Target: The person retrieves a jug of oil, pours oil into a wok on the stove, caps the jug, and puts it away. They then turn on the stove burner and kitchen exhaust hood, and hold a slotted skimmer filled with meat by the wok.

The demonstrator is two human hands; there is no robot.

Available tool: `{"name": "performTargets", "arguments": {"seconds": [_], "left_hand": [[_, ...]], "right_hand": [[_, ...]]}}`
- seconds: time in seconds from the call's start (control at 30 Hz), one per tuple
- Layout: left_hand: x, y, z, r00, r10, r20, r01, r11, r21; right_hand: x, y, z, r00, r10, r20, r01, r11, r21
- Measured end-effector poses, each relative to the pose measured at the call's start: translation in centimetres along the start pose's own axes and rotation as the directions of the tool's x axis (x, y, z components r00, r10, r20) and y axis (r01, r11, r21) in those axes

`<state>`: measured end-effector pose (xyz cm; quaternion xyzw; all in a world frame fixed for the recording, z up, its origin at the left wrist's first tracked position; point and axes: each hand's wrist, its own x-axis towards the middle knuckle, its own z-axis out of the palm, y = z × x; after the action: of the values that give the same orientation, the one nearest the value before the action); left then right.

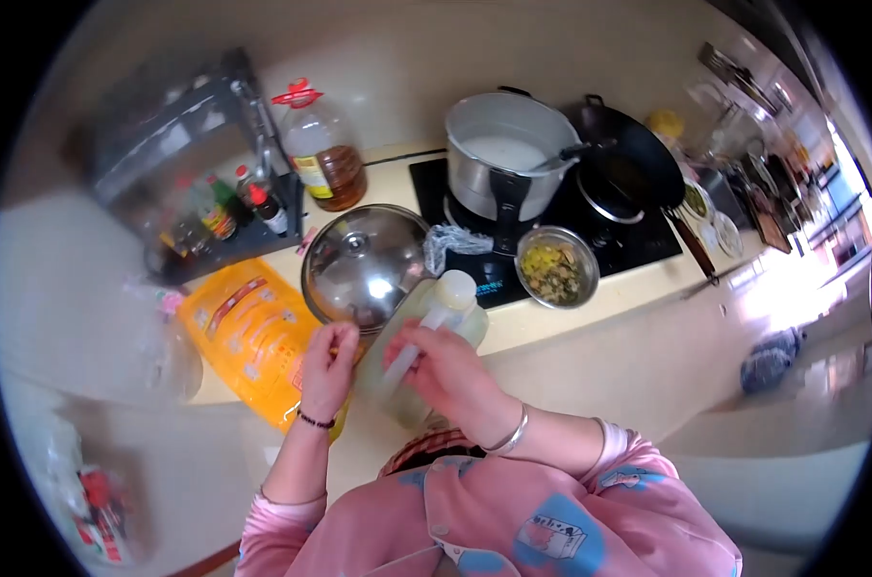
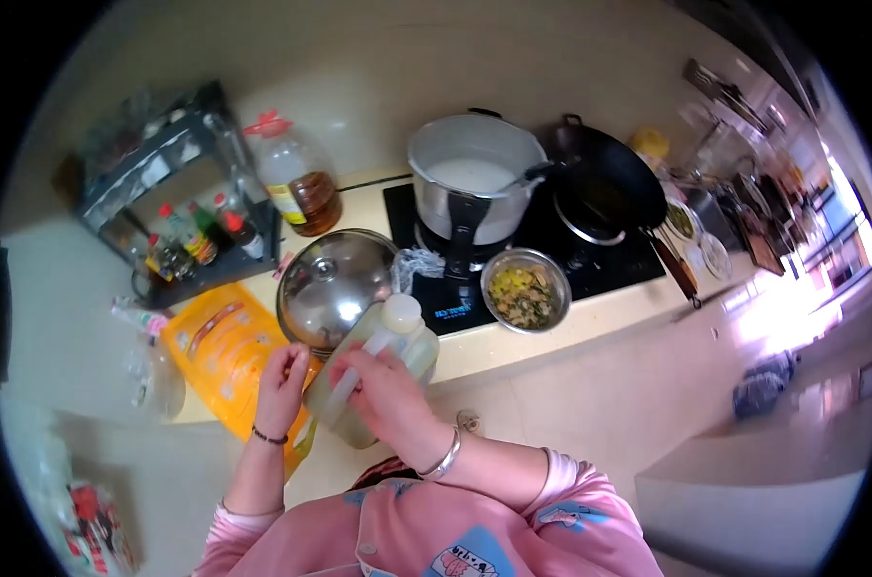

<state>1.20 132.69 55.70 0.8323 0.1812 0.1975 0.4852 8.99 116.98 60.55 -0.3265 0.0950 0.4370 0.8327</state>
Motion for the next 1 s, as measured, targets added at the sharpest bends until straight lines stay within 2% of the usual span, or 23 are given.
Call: {"name": "performTargets", "arguments": {"seconds": [0.07, 0.1, 0.17, 0.2, 0.23, 0.27, 0.33, 0.4, 0.47, 0.57, 0.63, 0.67, 0.73, 0.8, 0.87, 0.9, 1.0], "left_hand": [[-1.3, -1.4, 0.3, 0.984, -0.152, 0.088, 0.161, 0.982, -0.098], [-1.9, -1.3, 0.5, 0.981, -0.143, 0.134, 0.157, 0.982, -0.102], [-2.9, -0.3, 1.2, 0.859, -0.443, 0.256, 0.501, 0.831, -0.242], [-3.6, -0.8, 1.8, 0.845, -0.423, 0.327, 0.504, 0.835, -0.223], [-4.3, -1.5, 2.4, 0.907, -0.283, 0.311, 0.351, 0.917, -0.191], [-5.0, -1.7, 3.5, 0.945, -0.126, 0.303, 0.184, 0.968, -0.172], [-6.2, 1.9, 4.6, 0.905, -0.200, 0.375, 0.264, 0.956, -0.128], [-7.1, 2.8, 6.5, 0.868, -0.166, 0.467, 0.261, 0.954, -0.147], [-8.0, 4.7, 8.1, 0.788, -0.259, 0.559, 0.443, 0.868, -0.223], [-10.3, 6.0, 12.5, 0.706, -0.240, 0.666, 0.449, 0.879, -0.159], [-12.5, 7.7, 15.9, 0.646, -0.255, 0.719, 0.467, 0.878, -0.109], [-13.7, 8.0, 17.5, 0.626, -0.246, 0.740, 0.452, 0.888, -0.087], [-16.1, 7.2, 21.0, 0.556, -0.240, 0.796, 0.361, 0.932, 0.029], [-18.6, 6.5, 24.1, 0.497, -0.246, 0.832, 0.366, 0.929, 0.056], [-20.7, 6.2, 26.7, 0.366, -0.285, 0.886, 0.244, 0.948, 0.204], [-21.9, 6.5, 28.1, 0.376, -0.320, 0.870, 0.276, 0.935, 0.225], [-23.3, 5.9, 30.9, 0.337, -0.396, 0.854, 0.225, 0.915, 0.335]], "right_hand": [[-0.7, 0.1, -0.2, 0.997, -0.036, -0.064, 0.036, 0.999, 0.003], [-1.0, 0.4, -0.3, 0.992, -0.111, -0.060, 0.109, 0.993, -0.039], [-1.8, 0.8, -1.0, 0.967, -0.230, -0.113, 0.224, 0.972, -0.066], [-2.3, 0.9, -1.6, 0.960, -0.265, -0.091, 0.241, 0.947, -0.211], [-3.1, 0.8, -2.4, 0.953, -0.293, -0.076, 0.249, 0.903, -0.350], [-4.2, 0.4, -3.2, 0.928, -0.343, -0.143, 0.281, 0.900, -0.334], [-6.6, -0.5, -4.5, 0.972, -0.226, -0.058, 0.178, 0.879, -0.443], [-8.7, -1.1, -5.7, 0.947, -0.298, -0.117, 0.227, 0.883, -0.411], [-11.6, -1.7, -7.2, 0.923, -0.351, -0.156, 0.271, 0.884, -0.381], [-16.8, -2.9, -11.0, 0.889, -0.410, -0.205, 0.341, 0.890, -0.302], [-20.9, -3.7, -14.0, 0.864, -0.441, -0.244, 0.348, 0.872, -0.343], [-22.5, -3.6, -15.8, 0.848, -0.459, -0.265, 0.370, 0.871, -0.324], [-25.0, -3.0, -20.5, 0.752, -0.578, -0.316, 0.464, 0.805, -0.368], [-27.8, -2.3, -25.3, 0.697, -0.603, -0.388, 0.475, 0.794, -0.379], [-31.0, -2.1, -29.8, 0.638, -0.624, -0.451, 0.484, 0.781, -0.395], [-32.8, -2.0, -31.8, 0.599, -0.612, -0.517, 0.495, 0.790, -0.362], [-36.4, -1.5, -37.8, 0.499, -0.556, -0.664, 0.493, 0.813, -0.309]]}}
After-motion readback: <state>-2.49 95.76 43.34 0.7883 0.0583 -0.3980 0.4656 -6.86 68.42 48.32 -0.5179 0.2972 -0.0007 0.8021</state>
